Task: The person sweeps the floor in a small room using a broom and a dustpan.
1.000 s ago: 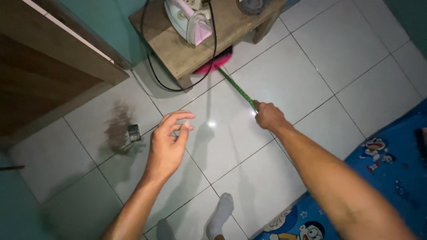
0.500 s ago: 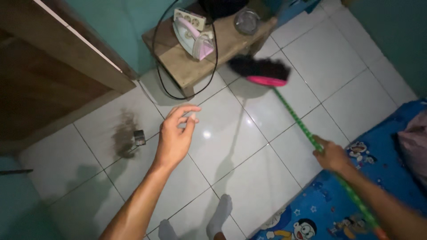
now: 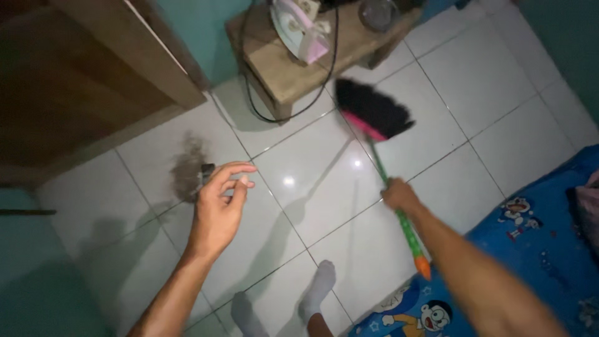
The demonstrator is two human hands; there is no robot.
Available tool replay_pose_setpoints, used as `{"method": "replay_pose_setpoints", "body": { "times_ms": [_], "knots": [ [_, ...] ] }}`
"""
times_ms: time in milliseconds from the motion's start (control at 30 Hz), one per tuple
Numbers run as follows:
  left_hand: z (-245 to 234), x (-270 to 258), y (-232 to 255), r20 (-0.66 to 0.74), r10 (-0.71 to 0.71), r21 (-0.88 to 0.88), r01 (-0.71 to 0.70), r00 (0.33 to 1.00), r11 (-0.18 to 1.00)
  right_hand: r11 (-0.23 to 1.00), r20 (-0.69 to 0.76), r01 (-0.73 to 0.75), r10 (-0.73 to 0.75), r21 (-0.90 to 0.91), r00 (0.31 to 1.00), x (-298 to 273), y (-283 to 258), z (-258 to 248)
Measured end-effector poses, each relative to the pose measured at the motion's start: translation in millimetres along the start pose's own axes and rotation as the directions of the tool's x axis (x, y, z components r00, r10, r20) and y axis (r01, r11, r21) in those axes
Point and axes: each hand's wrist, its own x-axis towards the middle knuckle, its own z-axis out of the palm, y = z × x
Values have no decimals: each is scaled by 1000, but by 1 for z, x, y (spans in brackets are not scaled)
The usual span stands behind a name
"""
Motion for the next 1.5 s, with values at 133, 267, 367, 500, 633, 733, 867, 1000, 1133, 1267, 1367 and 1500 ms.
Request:
{"method": "replay_pose_setpoints", "body": {
  "times_ms": [133,267,367,500,633,733,867,1000,1133,1267,1367,1500],
  "knots": [
    [-43,-19,21,10,25,-4,-25,1000,1000,980,13,195,-194,-35,981,-90,-67,31],
    [-91,-43,45,-2,154,-22,-154,988,988,960,280,12,-94,281,955,-178,-159,35],
    [-129,-56,62,-21,206,-24,-206,978,978,845,391,-135,-93,517,916,-229,-205,16],
    [-177,-72,71,-55,302,-41,-304,952,952,872,328,-54,-126,487,936,-280,-220,-22],
    [-213,-83,71,-87,265,-28,-268,960,963,982,252,-43,-4,182,968,-316,-207,-79],
    [-232,-93,62,-117,239,-21,-243,964,970,996,192,-65,53,58,980,-301,-191,-92],
    [-250,-108,37,-148,218,-56,-228,965,972,948,250,-89,10,306,968,-224,-177,-36],
    [-265,-124,11,-163,157,-28,-164,974,986,574,435,-303,-106,761,894,-169,-208,60],
    [-283,-131,-6,-195,116,-22,-122,974,992,390,584,-499,-136,774,800,-192,-309,105],
    [-299,-135,-13,-214,112,-5,-115,970,993,663,514,-281,-183,694,838,-242,-359,64],
    [-308,-138,-13,-246,123,-28,-134,961,991,903,233,235,-332,361,914,-290,-367,34],
    [-315,-137,-7,-295,120,-63,-145,948,987,905,209,418,-425,79,881,-353,-386,-24]
  ]
}}
